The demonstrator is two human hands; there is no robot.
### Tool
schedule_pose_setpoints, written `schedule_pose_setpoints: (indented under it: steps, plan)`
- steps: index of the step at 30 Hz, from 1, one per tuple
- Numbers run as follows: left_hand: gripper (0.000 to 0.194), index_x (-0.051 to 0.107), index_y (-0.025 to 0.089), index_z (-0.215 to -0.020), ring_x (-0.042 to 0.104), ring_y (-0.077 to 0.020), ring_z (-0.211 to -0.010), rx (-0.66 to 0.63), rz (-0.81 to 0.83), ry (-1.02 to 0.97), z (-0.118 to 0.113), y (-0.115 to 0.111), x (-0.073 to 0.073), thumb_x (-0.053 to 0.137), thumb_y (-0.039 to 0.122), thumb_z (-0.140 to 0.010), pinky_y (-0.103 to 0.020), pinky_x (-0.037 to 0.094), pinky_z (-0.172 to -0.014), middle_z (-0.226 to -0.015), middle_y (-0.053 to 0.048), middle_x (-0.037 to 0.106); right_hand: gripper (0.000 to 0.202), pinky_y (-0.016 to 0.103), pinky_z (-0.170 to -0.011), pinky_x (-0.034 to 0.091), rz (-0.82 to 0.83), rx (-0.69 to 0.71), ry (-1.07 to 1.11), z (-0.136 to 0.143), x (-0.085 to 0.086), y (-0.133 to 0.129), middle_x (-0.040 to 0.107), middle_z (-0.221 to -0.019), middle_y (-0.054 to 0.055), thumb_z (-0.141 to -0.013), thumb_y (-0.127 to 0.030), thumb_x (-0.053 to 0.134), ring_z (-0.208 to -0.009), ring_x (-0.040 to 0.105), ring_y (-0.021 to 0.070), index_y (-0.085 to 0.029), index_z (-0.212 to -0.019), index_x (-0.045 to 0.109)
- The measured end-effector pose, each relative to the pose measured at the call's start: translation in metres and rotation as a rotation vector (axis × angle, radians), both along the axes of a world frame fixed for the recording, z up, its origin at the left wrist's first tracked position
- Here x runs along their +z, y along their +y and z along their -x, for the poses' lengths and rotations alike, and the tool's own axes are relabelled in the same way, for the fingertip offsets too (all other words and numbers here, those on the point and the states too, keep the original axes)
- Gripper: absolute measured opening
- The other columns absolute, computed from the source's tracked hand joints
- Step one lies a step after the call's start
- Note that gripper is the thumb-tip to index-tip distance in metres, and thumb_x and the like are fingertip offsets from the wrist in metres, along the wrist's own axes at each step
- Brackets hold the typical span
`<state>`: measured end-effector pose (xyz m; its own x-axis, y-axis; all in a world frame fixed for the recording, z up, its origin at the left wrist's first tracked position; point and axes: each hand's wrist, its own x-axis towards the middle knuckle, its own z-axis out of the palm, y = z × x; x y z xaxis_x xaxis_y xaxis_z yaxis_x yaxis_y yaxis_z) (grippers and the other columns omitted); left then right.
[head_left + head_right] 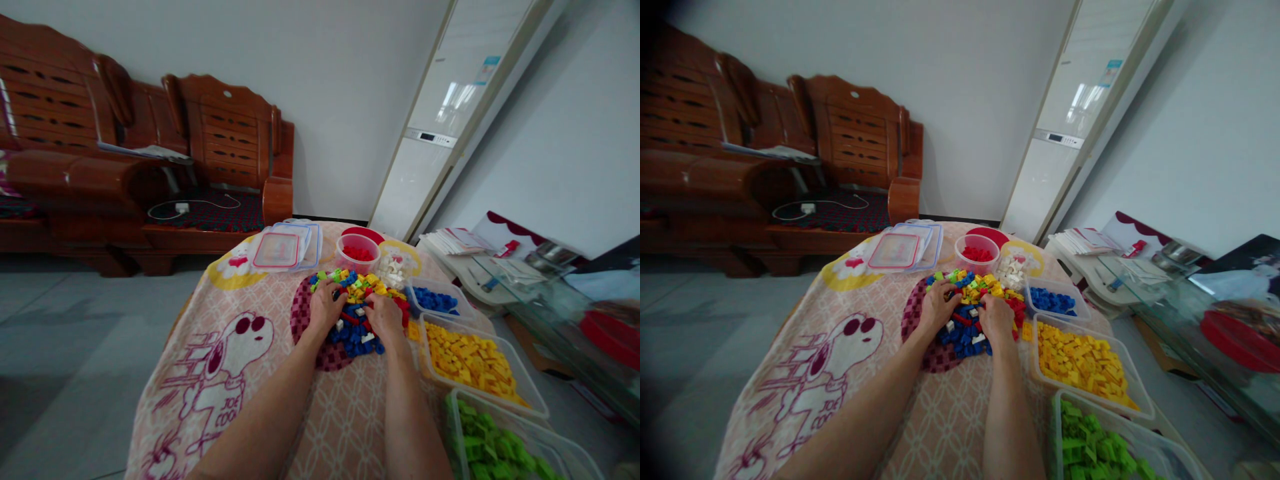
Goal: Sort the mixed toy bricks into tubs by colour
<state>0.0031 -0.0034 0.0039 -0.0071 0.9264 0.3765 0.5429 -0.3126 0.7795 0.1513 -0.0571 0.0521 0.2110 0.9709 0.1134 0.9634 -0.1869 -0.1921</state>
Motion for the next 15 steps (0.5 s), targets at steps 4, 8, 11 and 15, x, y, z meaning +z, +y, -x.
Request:
schedule_pose_setpoints:
  steps: [4, 8, 11, 15]
  plan:
    - [0.019, 0.072, 0.018, -0.094, 0.062, -0.0229, -0.109, -0.001, -0.007, -0.001, 0.0, 0.0006, -0.0009, 0.069, 0.026, -0.078, -0.037, 0.05, -0.097, -0.119, -0.01, 0.064, 0.021, 0.026, -0.077, 0.044, -0.016, -0.002, 0.003, -0.0021, -0.0009, -0.0002, 0.073, -0.098, 0.006, -0.086, -0.025, 0.055, -0.095, 0.066, 0.0194, -0.025, -0.099, 0.072]
    - [0.02, 0.072, 0.017, -0.095, 0.062, -0.0237, -0.11, -0.009, -0.002, -0.005, 0.0004, -0.0001, 0.0008, 0.068, 0.026, -0.078, -0.037, 0.05, -0.097, -0.118, -0.012, 0.064, 0.025, 0.027, -0.078, 0.045, -0.049, 0.017, 0.029, -0.0044, -0.0032, 0.0003, 0.074, -0.101, 0.005, -0.086, -0.024, 0.053, -0.097, 0.065, 0.0206, -0.026, -0.102, 0.073]
    - [0.02, 0.072, 0.016, -0.095, 0.062, -0.0241, -0.11, -0.006, -0.009, 0.0, 0.001, -0.0009, 0.0025, 0.068, 0.026, -0.078, -0.037, 0.05, -0.097, -0.118, -0.012, 0.064, 0.029, 0.028, -0.081, 0.045, -0.049, 0.053, 0.057, -0.0051, -0.0043, 0.0006, 0.073, -0.107, 0.004, -0.085, -0.025, 0.056, -0.101, 0.065, 0.0205, -0.028, -0.109, 0.072]
    - [0.019, 0.072, 0.017, -0.094, 0.062, -0.0237, -0.109, -0.007, -0.009, 0.006, 0.0014, -0.0011, 0.0023, 0.068, 0.026, -0.079, -0.037, 0.05, -0.097, -0.118, -0.011, 0.064, 0.027, 0.028, -0.08, 0.045, -0.022, 0.07, 0.06, -0.0047, -0.0031, 0.0002, 0.074, -0.103, 0.004, -0.084, -0.028, 0.059, -0.099, 0.065, 0.0205, -0.028, -0.106, 0.073]
